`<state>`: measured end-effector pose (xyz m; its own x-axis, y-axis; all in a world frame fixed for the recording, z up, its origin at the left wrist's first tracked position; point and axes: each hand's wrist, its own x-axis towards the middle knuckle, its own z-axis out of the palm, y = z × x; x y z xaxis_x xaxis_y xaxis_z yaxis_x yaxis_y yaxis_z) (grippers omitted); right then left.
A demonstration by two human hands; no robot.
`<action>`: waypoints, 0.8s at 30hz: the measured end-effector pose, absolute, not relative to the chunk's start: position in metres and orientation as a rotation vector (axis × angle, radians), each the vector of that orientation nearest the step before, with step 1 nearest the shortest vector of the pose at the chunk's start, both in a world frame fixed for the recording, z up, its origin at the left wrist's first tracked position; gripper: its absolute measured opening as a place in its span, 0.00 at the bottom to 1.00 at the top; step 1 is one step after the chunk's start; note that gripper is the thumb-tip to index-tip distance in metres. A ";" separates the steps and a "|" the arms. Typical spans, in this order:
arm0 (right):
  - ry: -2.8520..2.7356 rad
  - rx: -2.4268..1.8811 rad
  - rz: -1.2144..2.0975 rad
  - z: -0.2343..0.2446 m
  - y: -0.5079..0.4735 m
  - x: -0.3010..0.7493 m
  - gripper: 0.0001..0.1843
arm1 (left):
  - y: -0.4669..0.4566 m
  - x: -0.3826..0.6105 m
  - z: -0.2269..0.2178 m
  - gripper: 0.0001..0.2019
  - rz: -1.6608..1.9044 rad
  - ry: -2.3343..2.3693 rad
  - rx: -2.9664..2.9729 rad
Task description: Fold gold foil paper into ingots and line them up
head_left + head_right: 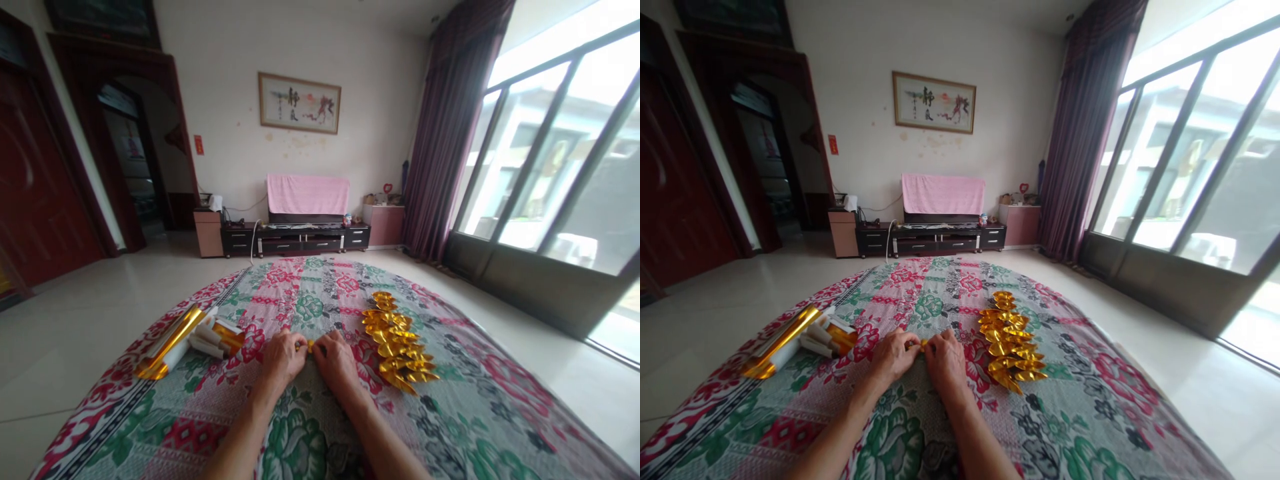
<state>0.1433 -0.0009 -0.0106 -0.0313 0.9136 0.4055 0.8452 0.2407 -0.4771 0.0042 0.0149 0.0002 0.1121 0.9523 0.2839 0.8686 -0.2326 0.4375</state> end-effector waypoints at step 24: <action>-1.868 -1.584 0.128 -0.012 -0.001 0.144 0.11 | 0.019 -0.002 0.005 0.13 0.645 1.831 2.103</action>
<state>0.1436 -0.0008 -0.0120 -0.0324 0.9048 0.4246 0.8385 0.2558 -0.4812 -0.0020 0.0193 0.0050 0.0976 0.9841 0.1485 0.8599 -0.1585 0.4852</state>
